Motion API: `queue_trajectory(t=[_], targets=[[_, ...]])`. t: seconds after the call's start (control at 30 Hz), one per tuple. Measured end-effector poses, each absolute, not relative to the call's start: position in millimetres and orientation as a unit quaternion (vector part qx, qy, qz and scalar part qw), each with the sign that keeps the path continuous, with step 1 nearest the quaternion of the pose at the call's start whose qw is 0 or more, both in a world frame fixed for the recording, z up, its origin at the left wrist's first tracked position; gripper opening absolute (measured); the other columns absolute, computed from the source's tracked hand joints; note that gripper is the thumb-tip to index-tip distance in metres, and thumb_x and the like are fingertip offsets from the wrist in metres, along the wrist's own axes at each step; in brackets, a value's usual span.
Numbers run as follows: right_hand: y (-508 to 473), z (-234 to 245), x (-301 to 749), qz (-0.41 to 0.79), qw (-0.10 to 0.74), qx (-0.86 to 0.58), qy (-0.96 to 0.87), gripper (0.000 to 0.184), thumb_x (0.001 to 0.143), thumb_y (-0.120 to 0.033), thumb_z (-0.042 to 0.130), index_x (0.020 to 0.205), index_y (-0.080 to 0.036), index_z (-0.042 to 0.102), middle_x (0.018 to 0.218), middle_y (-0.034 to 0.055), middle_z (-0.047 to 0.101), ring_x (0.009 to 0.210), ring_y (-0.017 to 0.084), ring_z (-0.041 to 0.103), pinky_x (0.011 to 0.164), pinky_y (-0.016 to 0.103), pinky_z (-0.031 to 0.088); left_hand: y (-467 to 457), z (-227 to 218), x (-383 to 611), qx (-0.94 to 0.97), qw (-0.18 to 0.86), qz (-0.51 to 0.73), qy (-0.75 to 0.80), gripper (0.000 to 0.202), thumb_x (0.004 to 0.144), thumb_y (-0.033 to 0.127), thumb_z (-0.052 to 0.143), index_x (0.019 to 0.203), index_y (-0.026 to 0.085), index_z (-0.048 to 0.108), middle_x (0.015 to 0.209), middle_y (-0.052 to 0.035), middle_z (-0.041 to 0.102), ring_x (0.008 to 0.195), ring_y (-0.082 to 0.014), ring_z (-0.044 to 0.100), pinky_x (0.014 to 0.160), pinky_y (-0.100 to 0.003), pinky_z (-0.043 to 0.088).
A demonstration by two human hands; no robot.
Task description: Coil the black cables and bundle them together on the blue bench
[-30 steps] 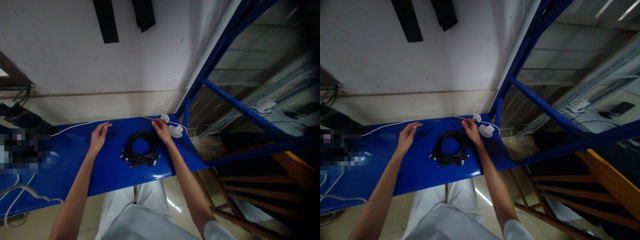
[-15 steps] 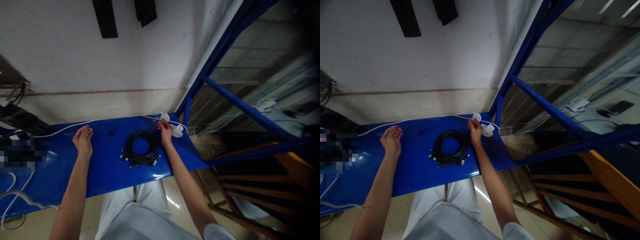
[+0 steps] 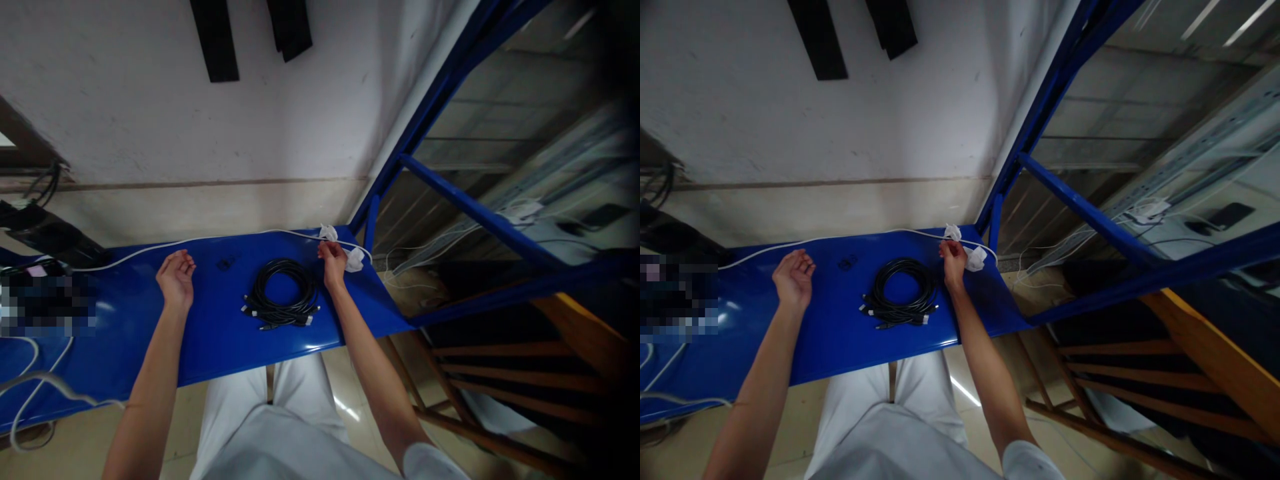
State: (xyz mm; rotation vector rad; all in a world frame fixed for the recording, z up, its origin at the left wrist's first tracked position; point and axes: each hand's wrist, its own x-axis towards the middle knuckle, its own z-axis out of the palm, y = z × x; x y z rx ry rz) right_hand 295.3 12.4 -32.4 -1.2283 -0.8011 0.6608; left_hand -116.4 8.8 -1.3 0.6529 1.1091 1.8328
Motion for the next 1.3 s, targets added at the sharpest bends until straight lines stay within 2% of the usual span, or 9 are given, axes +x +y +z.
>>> queue_trajectory(t=[0.3,0.57,0.83,0.93,1.03,1.13,1.2,1.3], targets=[[12.6,-32.9,292.1,0.293,0.687,-0.548,-0.376,0.039,0.083,-0.059,0.076,0.089,-0.022,0.066,0.080,0.0000,0.069,0.066,0.015,0.058,0.065,0.030,0.049,8.5,-3.4,-118.2,0.269,0.448,0.729,0.443,0.031,0.074,0.041,0.083,0.093,0.020,0.069,0.082,-0.0004,0.065,0.075,-0.0139,0.062,0.074,-0.027,0.048],[10.7,-32.2,293.9,0.289,0.693,-0.545,-0.374,0.038,0.083,-0.058,0.077,0.087,-0.021,0.066,0.074,-0.0019,0.066,0.064,0.015,0.058,0.064,0.029,0.048,8.0,-2.6,-113.9,0.256,0.461,0.728,0.438,0.032,0.071,0.039,0.084,0.093,0.019,0.071,0.082,-0.0008,0.064,0.076,-0.0137,0.062,0.074,-0.026,0.047],[-2.6,-10.8,286.5,0.264,0.680,-0.548,-0.410,0.039,0.090,-0.060,0.074,0.087,-0.022,0.066,0.075,-0.0008,0.067,0.067,0.017,0.060,0.071,0.033,0.053,7.6,-3.7,-113.1,0.290,0.452,0.723,0.435,0.031,0.073,0.041,0.080,0.091,0.020,0.067,0.081,-0.0008,0.063,0.075,-0.0151,0.062,0.073,-0.028,0.046],[-42.6,14.3,273.0,0.228,0.625,-0.538,-0.518,0.033,0.099,-0.056,0.071,0.096,-0.023,0.070,0.091,0.0047,0.075,0.084,0.023,0.070,0.086,0.041,0.057,7.5,-3.7,-112.7,0.287,0.450,0.723,0.439,0.029,0.074,0.040,0.079,0.092,0.020,0.068,0.080,-0.0009,0.064,0.075,-0.0150,0.062,0.073,-0.027,0.047],[-99.2,31.7,249.0,0.196,0.484,-0.524,-0.673,0.031,0.098,-0.052,0.077,0.116,-0.027,0.077,0.117,0.0076,0.079,0.113,0.031,0.072,0.108,0.050,0.053,8.2,-3.6,-112.4,0.279,0.454,0.723,0.439,0.027,0.075,0.038,0.079,0.092,0.020,0.068,0.080,-0.0008,0.064,0.074,-0.0146,0.062,0.072,-0.027,0.048],[-144.3,29.0,220.1,0.188,0.386,-0.488,-0.760,0.067,0.089,-0.060,0.087,0.146,-0.031,0.068,0.144,0.0089,0.072,0.137,0.037,0.064,0.128,0.059,0.039,8.1,-2.6,-110.5,0.272,0.464,0.727,0.427,0.026,0.075,0.036,0.080,0.092,0.020,0.071,0.080,-0.0012,0.065,0.074,-0.0141,0.062,0.071,-0.026,0.049],[-159.1,17.4,204.7,0.189,0.354,-0.498,-0.769,0.075,0.089,-0.064,0.085,0.154,-0.034,0.063,0.147,0.0091,0.070,0.140,0.038,0.061,0.133,0.063,0.032,7.1,-1.3,-108.0,0.272,0.466,0.730,0.420,0.025,0.074,0.035,0.081,0.092,0.020,0.073,0.081,-0.0018,0.066,0.075,-0.0143,0.063,0.071,-0.026,0.050],[-162.1,-2.4,195.7,0.187,0.344,-0.524,-0.756,0.068,0.091,-0.065,0.082,0.151,-0.038,0.066,0.134,0.0082,0.076,0.134,0.038,0.065,0.131,0.064,0.035,5.7,0.0,-104.2,0.279,0.462,0.731,0.418,0.024,0.073,0.034,0.082,0.090,0.019,0.074,0.082,-0.0022,0.067,0.075,-0.0145,0.063,0.070,-0.026,0.050]])
